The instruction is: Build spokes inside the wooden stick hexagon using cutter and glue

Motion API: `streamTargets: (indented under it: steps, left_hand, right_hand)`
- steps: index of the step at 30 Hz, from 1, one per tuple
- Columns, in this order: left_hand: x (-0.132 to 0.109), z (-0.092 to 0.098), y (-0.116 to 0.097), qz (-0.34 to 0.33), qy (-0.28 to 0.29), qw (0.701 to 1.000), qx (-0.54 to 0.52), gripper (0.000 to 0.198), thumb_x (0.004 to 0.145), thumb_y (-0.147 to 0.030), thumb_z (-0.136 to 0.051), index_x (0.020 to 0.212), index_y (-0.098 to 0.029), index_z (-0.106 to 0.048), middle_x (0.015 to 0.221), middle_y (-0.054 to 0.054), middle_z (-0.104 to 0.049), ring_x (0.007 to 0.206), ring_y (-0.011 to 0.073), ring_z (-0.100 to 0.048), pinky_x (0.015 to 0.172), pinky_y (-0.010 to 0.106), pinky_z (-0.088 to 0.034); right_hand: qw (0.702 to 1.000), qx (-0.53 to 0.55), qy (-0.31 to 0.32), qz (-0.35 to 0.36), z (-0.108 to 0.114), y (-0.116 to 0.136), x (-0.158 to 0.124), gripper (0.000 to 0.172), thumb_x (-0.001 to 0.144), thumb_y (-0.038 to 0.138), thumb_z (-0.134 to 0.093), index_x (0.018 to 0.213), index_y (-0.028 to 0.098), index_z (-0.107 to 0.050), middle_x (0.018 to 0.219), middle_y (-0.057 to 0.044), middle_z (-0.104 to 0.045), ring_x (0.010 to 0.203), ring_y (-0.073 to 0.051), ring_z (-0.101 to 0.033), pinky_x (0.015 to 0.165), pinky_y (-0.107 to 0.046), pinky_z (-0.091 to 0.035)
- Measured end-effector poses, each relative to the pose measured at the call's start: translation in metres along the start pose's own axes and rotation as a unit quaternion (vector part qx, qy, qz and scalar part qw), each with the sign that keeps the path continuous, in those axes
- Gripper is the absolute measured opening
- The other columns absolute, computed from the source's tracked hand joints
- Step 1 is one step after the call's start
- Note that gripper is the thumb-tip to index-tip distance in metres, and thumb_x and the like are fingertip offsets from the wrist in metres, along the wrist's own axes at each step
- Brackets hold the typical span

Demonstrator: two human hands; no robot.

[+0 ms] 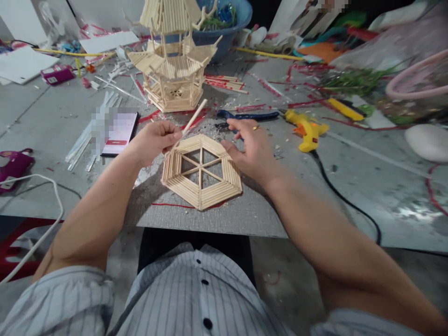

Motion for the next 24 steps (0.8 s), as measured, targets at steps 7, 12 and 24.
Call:
streamTargets:
  steps: [7, 12, 24]
  left_hand:
    - [-0.021, -0.031, -0.016, 0.027, 0.145, 0.988, -0.049, 0.013, 0.089, -0.026, -0.054, 0.08, -0.02, -0.062, 0.058, -0.001, -0.051, 0.049, 0.0082, -0.049, 0.055, 0.028, -0.045]
    - [-0.022, -0.036, -0.02, 0.015, 0.152, 0.987, -0.042, 0.016, 0.089, -0.032, -0.056, 0.092, -0.022, -0.067, 0.063, 0.0, -0.056, 0.046, 0.0064, -0.045, 0.05, 0.025, -0.037]
    - [-0.02, -0.032, -0.02, -0.065, 0.26, 0.961, -0.072, 0.01, 0.078, -0.024, -0.063, 0.076, -0.016, -0.069, 0.06, -0.002, -0.06, 0.053, 0.0053, -0.05, 0.052, 0.02, -0.037]
  right_hand:
    - [0.998, -0.042, -0.007, 0.055, 0.01, 0.021, -0.005, 0.053, 0.095, 0.044, -0.033, 0.145, 0.027, -0.042, 0.138, -0.011, -0.051, 0.127, -0.031, -0.045, 0.099, -0.048, -0.036]
    - [0.994, -0.039, 0.059, 0.087, 0.005, 0.023, -0.005, 0.044, 0.098, 0.042, -0.029, 0.116, 0.03, -0.067, 0.107, -0.008, -0.068, 0.106, -0.027, -0.056, 0.098, -0.049, -0.032]
    - [0.992, 0.006, -0.103, 0.066, 0.001, -0.016, 0.001, 0.039, 0.092, 0.022, -0.037, 0.116, 0.026, -0.068, 0.104, -0.009, -0.07, 0.103, -0.029, -0.059, 0.09, -0.051, -0.04]
Point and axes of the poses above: each hand's wrist, its own x-axis towards the middle knuckle, its own z-axis out of the back of the hand, y = z × x, the point moved 5 cm from there along x, towards the middle knuckle
